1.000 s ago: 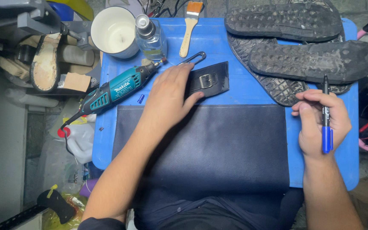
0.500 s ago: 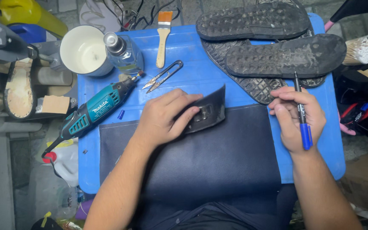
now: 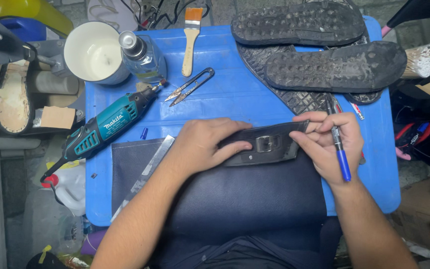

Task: The person uses a ruler and a blue marker to draw straight lines on a dark sheet of material. They measure a shoe sole and transfer dimensions to the sheet, then mark multiple lines along the ruler's edge.

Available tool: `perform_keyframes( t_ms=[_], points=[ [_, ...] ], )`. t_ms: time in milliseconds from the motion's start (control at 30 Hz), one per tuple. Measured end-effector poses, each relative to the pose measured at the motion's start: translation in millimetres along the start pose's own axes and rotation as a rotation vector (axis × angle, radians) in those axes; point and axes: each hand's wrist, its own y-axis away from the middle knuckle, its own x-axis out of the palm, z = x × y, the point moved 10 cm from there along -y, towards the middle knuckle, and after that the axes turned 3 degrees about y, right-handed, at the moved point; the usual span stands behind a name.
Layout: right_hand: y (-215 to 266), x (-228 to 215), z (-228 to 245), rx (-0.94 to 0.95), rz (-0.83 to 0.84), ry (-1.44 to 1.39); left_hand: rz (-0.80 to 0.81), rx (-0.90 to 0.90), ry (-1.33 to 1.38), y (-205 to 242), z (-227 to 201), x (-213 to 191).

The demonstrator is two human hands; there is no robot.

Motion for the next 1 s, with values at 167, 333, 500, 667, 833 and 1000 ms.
perform_keyframes(
  t_ms=[167,333,500,667,833,1000],
  points=[
    [5,-19,-6,0.025,-0.091,0.062,-0.021,-0.099,-0.026,1,16,-4],
    [1,-20,-3,0.042,-0.122,0.117,0.009,-0.169,0.002,2,24,-3],
    [-2,-15,11,0.015,-0.105,0.342,0.043,-0.162,-0.038,1,22,-5],
    [-5,-6,17,-0.026,-0.035,0.377,0.15,-0.28,-0.152,4,34,-1],
    [-1,-15,16,-0.064,-0.088,0.323,-0.005,-0.314,-0.16,9,39,-25],
    [7,-37,10,-0.063,-0.213,0.231,-0.278,-0.3,-0.235,17,44,-56]
  ],
)
